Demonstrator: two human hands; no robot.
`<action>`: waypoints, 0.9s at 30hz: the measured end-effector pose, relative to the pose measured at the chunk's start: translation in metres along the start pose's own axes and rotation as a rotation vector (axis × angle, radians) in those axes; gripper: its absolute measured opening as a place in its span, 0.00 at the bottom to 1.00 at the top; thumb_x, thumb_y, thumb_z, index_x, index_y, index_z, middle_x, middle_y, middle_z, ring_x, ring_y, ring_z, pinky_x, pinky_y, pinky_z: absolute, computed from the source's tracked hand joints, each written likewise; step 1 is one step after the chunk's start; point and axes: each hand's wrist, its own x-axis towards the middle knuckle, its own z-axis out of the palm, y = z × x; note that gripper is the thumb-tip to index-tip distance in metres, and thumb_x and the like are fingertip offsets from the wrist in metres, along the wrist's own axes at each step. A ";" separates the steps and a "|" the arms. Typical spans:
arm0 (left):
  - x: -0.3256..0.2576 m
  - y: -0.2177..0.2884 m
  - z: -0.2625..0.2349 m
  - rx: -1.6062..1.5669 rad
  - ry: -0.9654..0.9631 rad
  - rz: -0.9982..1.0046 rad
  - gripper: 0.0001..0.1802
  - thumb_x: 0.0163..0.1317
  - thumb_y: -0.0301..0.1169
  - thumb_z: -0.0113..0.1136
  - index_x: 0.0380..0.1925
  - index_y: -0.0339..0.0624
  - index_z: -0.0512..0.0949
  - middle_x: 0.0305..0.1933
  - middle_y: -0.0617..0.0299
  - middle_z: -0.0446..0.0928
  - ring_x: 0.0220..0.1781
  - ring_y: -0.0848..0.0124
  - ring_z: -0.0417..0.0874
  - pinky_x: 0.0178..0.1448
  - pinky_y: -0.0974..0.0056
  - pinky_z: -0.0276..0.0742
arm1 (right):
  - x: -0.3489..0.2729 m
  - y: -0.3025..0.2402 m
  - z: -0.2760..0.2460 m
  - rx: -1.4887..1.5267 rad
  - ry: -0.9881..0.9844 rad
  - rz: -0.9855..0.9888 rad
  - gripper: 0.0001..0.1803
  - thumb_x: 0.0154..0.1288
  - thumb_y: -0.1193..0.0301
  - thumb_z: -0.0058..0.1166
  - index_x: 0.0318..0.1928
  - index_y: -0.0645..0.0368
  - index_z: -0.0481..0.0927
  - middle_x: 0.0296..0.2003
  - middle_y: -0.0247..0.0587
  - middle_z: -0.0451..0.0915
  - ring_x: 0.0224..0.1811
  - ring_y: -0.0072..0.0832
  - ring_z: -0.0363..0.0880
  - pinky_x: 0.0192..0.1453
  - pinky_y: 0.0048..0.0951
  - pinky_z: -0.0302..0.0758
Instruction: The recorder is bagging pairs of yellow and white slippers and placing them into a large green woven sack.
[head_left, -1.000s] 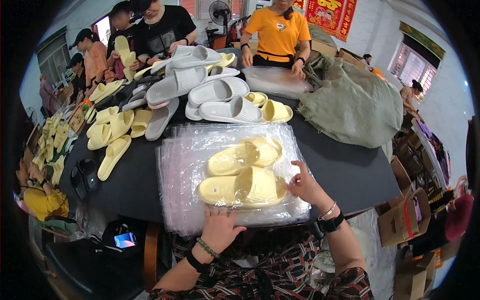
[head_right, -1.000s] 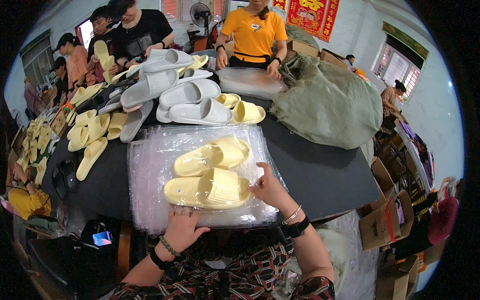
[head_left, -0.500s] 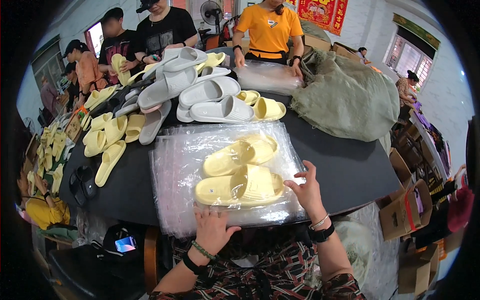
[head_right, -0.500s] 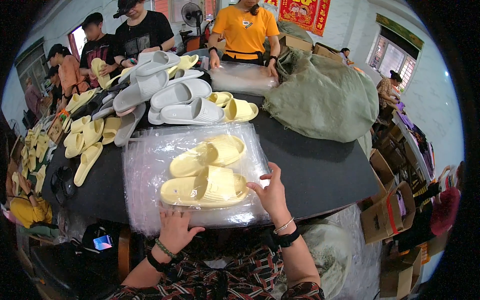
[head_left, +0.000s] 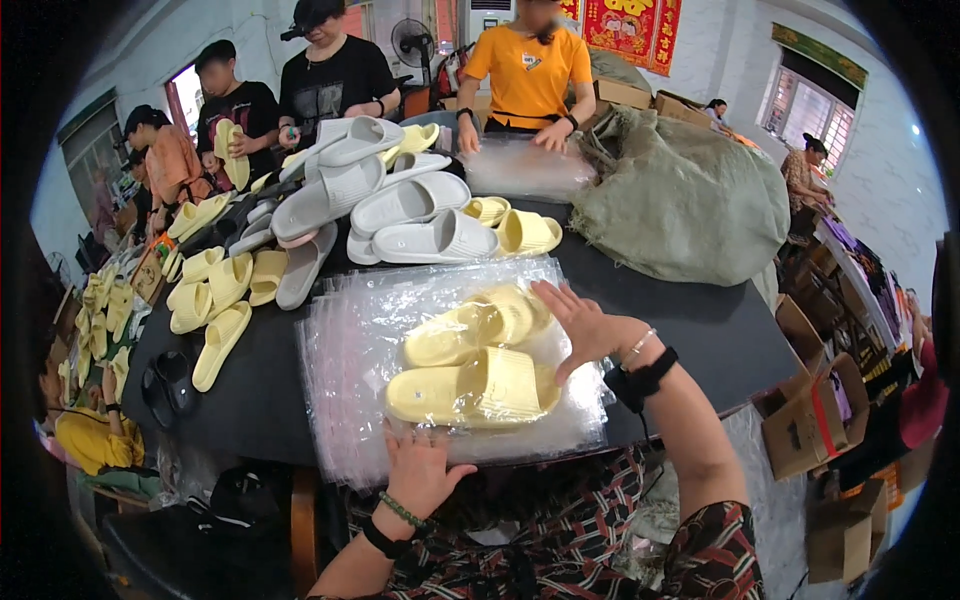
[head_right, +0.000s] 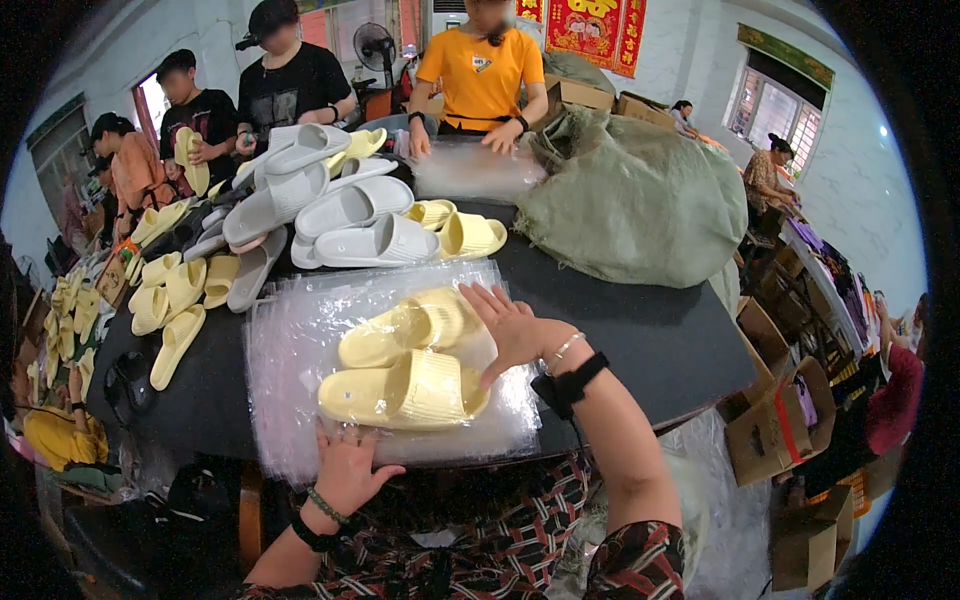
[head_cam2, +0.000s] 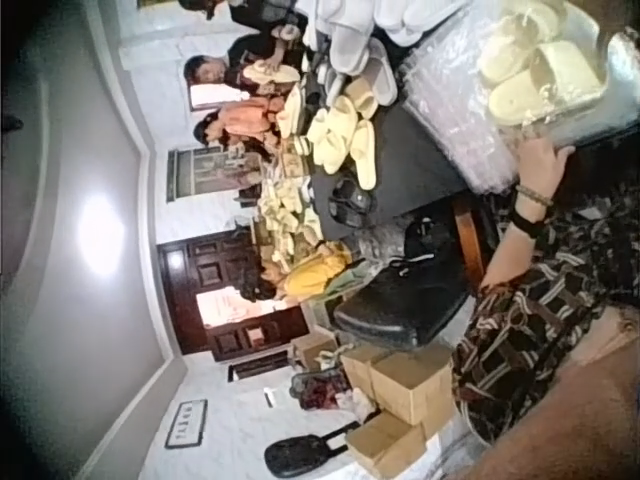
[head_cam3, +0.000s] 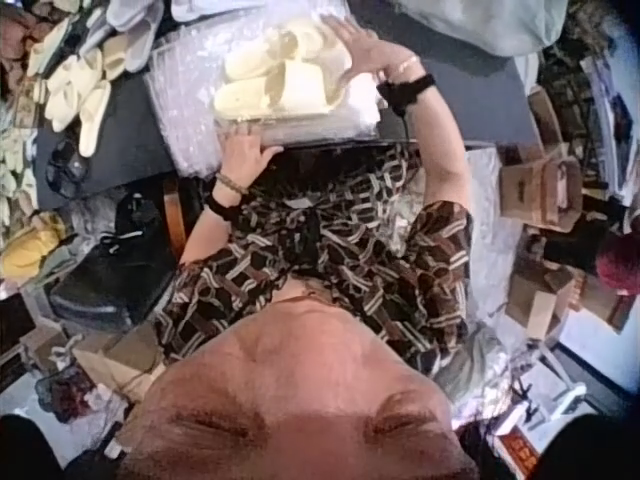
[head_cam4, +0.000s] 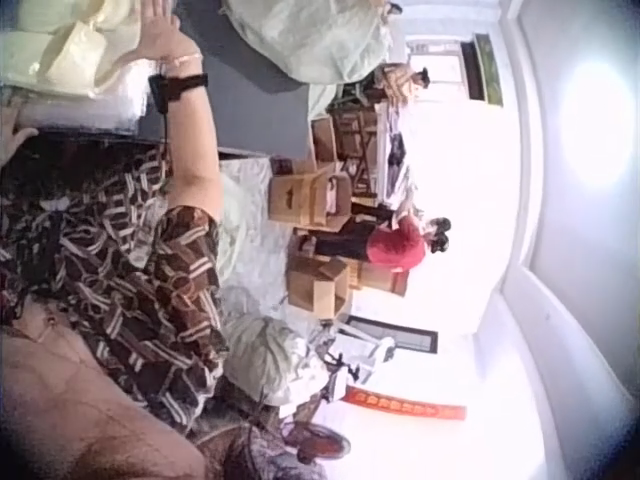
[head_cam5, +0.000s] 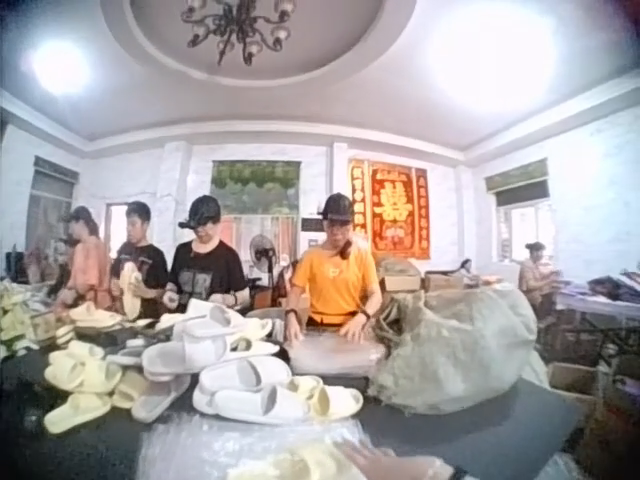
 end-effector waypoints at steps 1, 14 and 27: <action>0.000 0.001 -0.001 0.022 0.048 0.019 0.38 0.55 0.58 0.62 0.56 0.39 0.76 0.57 0.43 0.73 0.63 0.44 0.68 0.70 0.29 0.48 | 0.010 0.005 0.002 -0.009 -0.197 0.064 0.76 0.31 0.49 0.80 0.76 0.48 0.38 0.75 0.54 0.41 0.78 0.54 0.36 0.75 0.59 0.46; -0.017 -0.082 -0.126 -0.332 0.508 -0.121 0.13 0.61 0.24 0.60 0.47 0.35 0.79 0.45 0.49 0.82 0.43 0.62 0.85 0.46 0.63 0.79 | 0.010 0.039 0.036 0.088 -0.334 0.261 0.90 0.19 0.50 0.83 0.76 0.54 0.25 0.78 0.50 0.33 0.80 0.48 0.25 0.77 0.58 0.36; 0.104 -0.144 -0.121 -1.597 -0.548 -0.188 0.31 0.68 0.30 0.57 0.68 0.36 0.61 0.49 0.46 0.81 0.27 0.70 0.87 0.17 0.81 0.68 | -0.003 0.044 0.048 0.253 -0.356 0.192 0.92 0.19 0.50 0.83 0.74 0.62 0.22 0.76 0.61 0.36 0.80 0.48 0.22 0.78 0.55 0.31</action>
